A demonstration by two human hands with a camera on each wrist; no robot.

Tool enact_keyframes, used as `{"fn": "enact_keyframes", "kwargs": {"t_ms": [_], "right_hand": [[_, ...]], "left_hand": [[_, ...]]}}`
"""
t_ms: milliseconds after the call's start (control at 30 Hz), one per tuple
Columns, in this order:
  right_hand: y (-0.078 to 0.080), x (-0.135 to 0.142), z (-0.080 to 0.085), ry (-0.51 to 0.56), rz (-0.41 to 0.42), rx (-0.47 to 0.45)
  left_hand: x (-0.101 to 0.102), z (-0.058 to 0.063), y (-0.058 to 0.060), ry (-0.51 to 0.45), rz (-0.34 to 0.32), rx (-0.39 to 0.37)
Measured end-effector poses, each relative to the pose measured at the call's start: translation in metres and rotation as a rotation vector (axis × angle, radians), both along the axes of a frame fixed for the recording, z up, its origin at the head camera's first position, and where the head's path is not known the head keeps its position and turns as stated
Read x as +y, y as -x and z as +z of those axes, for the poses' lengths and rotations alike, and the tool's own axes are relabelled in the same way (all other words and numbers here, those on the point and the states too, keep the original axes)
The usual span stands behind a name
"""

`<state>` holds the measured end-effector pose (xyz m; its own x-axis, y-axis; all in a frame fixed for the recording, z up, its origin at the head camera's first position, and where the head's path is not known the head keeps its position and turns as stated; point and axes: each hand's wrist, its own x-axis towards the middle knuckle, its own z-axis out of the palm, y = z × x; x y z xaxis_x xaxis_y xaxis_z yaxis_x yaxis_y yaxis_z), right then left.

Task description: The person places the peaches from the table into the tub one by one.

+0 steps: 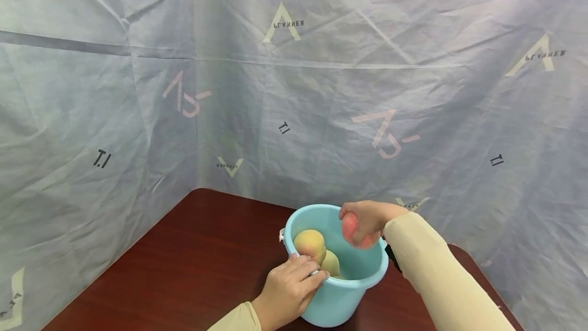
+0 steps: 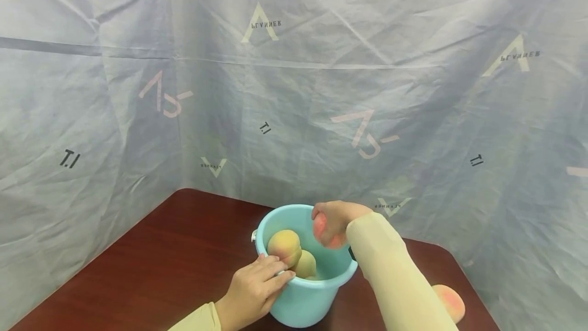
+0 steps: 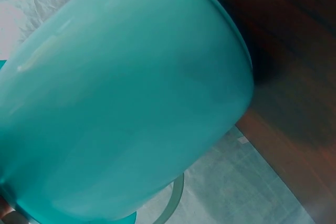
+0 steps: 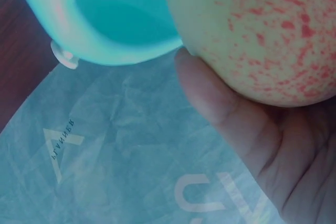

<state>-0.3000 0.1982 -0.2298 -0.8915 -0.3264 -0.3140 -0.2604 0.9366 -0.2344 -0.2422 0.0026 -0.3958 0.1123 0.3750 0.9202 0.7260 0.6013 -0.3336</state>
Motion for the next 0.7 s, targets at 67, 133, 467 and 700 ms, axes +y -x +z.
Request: {"fn": "enact_keyframes", "kwargs": {"t_ms": [67, 133, 467, 700], "right_hand": [[0.000, -0.001, -0.002, -0.009, -0.010, -0.001], [-0.001, -0.002, -0.004, -0.019, -0.022, -0.002], [-0.003, -0.002, -0.012, -0.054, 0.025, -0.001], [-0.005, -0.003, -0.012, -0.072, -0.004, -0.025]], "left_hand": [[0.000, 0.000, 0.000, -0.002, -0.003, -0.004], [0.000, 0.000, -0.001, -0.003, -0.006, -0.007], [0.001, 0.000, -0.001, -0.005, 0.003, -0.008], [0.002, -0.003, 0.000, -0.013, 0.003, -0.020]]}}
